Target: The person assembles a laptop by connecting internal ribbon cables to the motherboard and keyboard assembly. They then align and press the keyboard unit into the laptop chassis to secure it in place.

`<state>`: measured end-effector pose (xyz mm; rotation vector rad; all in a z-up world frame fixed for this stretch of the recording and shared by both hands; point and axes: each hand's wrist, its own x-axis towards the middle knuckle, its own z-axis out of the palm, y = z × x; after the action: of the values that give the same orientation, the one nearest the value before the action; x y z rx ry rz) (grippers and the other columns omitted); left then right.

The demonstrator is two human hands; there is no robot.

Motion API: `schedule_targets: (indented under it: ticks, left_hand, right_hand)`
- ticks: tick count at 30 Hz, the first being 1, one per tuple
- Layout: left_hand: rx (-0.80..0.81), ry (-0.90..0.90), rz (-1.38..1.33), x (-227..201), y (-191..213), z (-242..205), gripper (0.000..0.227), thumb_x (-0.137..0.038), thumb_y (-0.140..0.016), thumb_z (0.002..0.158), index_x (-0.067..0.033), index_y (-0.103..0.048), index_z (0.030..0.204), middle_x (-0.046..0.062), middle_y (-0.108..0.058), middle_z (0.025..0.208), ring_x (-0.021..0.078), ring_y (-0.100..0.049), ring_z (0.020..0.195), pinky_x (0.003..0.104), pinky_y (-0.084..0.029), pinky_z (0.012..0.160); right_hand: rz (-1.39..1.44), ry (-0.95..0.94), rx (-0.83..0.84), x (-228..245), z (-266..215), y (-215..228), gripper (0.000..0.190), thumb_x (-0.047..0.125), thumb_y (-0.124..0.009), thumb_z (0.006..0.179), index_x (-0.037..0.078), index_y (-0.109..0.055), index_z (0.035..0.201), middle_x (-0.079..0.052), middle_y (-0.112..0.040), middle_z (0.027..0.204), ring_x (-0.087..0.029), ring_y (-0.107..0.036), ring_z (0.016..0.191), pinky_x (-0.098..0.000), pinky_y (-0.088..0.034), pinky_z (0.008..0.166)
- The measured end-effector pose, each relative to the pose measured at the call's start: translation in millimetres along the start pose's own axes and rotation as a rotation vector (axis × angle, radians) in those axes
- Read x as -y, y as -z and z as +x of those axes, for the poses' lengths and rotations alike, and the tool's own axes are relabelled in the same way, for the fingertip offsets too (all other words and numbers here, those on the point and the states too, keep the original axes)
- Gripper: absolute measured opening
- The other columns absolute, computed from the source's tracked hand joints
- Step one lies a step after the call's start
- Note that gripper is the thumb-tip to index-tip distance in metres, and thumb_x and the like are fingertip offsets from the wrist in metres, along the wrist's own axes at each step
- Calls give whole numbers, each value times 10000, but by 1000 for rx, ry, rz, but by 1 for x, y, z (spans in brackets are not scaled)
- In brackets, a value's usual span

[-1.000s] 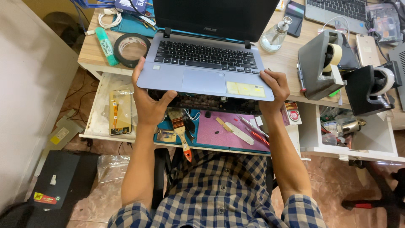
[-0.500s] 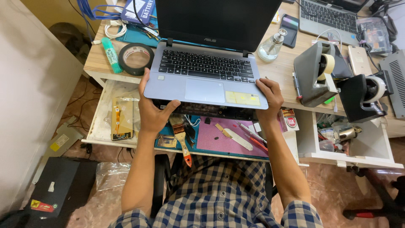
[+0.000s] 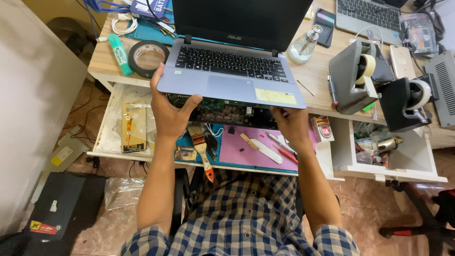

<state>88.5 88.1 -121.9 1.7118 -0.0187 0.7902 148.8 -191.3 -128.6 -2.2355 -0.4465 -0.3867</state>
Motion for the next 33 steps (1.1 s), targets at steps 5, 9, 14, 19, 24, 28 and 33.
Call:
schedule_targets:
  ticks: [5, 9, 14, 19, 24, 28, 33]
  left_hand:
    - [-29, -9, 7, 3, -1, 0, 899, -470, -780, 742, -98, -260, 1374, 194, -305, 1413, 390, -302, 1307, 512, -250, 1077]
    - [-45, -23, 11, 5, 3, 7, 889, -464, -797, 738, -91, -282, 1360, 189, -302, 1398, 391, -295, 1307, 500, -267, 1077]
    - [-38, -50, 41, -6, 7, 20, 845, -445, -784, 764, -40, -295, 1323, 217, -296, 1374, 418, -284, 1299, 521, -288, 1058]
    - [-29, -57, 79, -10, 8, 28, 800, -437, -780, 776, -23, -318, 1282, 219, -333, 1329, 413, -324, 1276, 507, -292, 1052]
    - [-23, -3, 66, -12, 11, 35, 837, -441, -850, 680, -40, -377, 1241, 206, -370, 1273, 396, -374, 1250, 466, -279, 1068]
    - [-1, -2, 148, -21, 13, 41, 818, -466, -844, 672, -24, -408, 1205, 213, -426, 1205, 413, -407, 1202, 466, -308, 1036]
    - [40, 23, 161, -30, 9, 45, 800, -498, -805, 693, -18, -407, 1194, 250, -435, 1220, 415, -415, 1201, 468, -289, 1038]
  right_hand:
    - [-32, 5, 150, 22, 5, -8, 132, 209, -690, 795, 79, -695, 818, -111, -631, 654, -257, -621, 587, -328, -478, 521]
    - [-49, -97, 250, 40, 20, -9, 277, 310, -663, 803, 38, -671, 853, -142, -636, 717, -310, -623, 626, -394, -484, 564]
    - [-380, 320, 161, 25, 13, -28, 221, 290, -614, 806, 104, -676, 908, -110, -646, 845, -345, -607, 793, -421, -441, 694]
    - [-583, 615, 80, 29, -3, -47, 404, 471, -503, 873, 153, -649, 1074, -19, -618, 1107, -221, -544, 1014, -347, -384, 826]
    - [-582, 622, 26, 21, 0, -55, 422, 475, -551, 837, 127, -652, 1053, -33, -613, 1055, -227, -544, 964, -366, -393, 833]
    - [-569, 614, 5, 19, 1, -57, 398, 470, -583, 823, 110, -667, 969, -51, -604, 908, -242, -582, 880, -378, -412, 837]
    - [-544, 626, -60, 47, 12, -52, 425, 508, -594, 807, 134, -674, 995, -68, -606, 964, -267, -591, 903, -407, -420, 821]
